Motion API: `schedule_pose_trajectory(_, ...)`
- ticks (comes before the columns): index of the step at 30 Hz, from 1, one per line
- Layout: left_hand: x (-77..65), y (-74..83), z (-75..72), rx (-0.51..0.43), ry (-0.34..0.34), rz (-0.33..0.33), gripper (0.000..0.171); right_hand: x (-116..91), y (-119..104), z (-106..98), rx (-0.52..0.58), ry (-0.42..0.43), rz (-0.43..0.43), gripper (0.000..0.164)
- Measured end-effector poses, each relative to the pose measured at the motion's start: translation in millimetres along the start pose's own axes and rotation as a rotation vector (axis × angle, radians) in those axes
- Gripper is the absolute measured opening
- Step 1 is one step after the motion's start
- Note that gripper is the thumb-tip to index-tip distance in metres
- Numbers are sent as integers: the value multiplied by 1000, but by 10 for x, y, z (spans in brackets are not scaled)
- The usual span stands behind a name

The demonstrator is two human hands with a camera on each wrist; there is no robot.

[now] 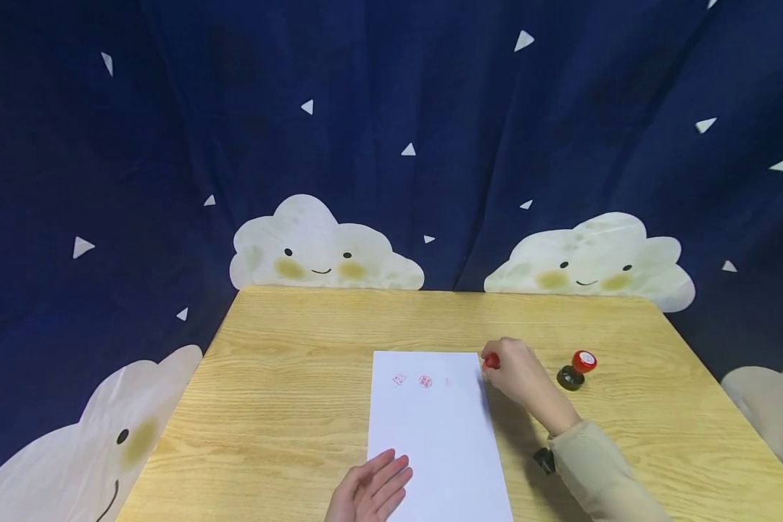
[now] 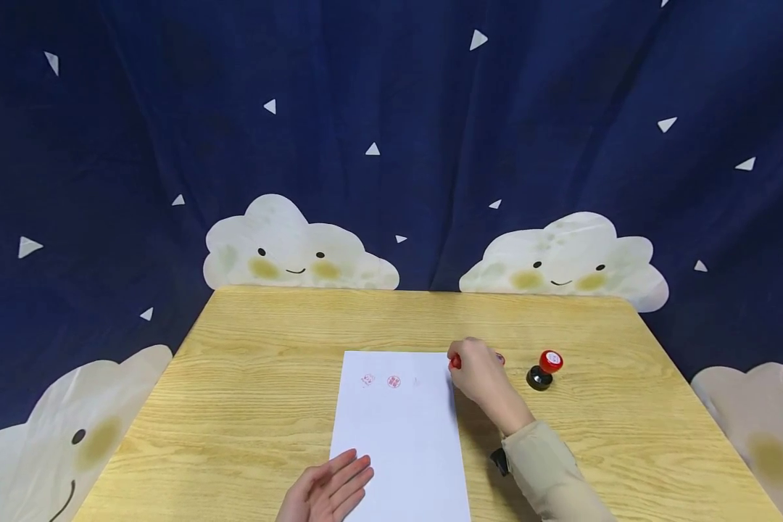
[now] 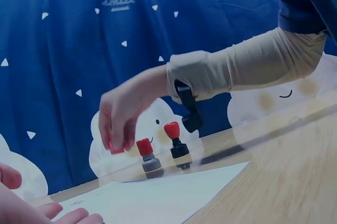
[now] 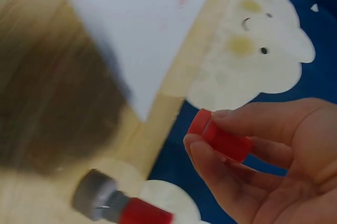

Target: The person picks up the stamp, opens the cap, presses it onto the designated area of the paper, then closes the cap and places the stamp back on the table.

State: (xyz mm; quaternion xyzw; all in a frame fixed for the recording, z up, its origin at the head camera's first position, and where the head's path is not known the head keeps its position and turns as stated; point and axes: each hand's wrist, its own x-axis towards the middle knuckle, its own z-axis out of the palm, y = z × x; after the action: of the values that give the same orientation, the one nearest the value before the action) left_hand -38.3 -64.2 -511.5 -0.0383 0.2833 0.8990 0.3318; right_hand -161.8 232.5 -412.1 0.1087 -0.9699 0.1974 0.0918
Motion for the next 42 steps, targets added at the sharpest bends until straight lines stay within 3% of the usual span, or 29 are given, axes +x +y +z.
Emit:
schedule_pose_trajectory(5,-22,28,16,-14,-2,-6,54,45,174,134,-52,-9,23,12)
schedule_pose_trajectory(10,-22,42,-9,-12,10,-19,55,56,274,265,-113,-39,91,24)
schedule_pose_trajectory(18,2,37,-113,-17,-115,1,53,52,324,389,-110,-42,94,26)
schedule_pose_trajectory(21,1,40,-128,-18,-143,4,52,50,334,405,-107,-48,99,24)
schedule_pose_trajectory(26,-3,50,-128,-37,-121,-21,52,58,316,405,-77,-67,116,15)
schedule_pose_trajectory(36,-29,69,-117,-20,-144,5,53,65,240,388,-55,-88,140,12)
schedule_pose_trajectory(40,-44,78,-94,-19,-153,9,52,46,229,364,-32,-91,159,24)
schedule_pose_trajectory(42,-48,94,-55,15,-127,18,53,19,213,336,-42,-62,162,30)
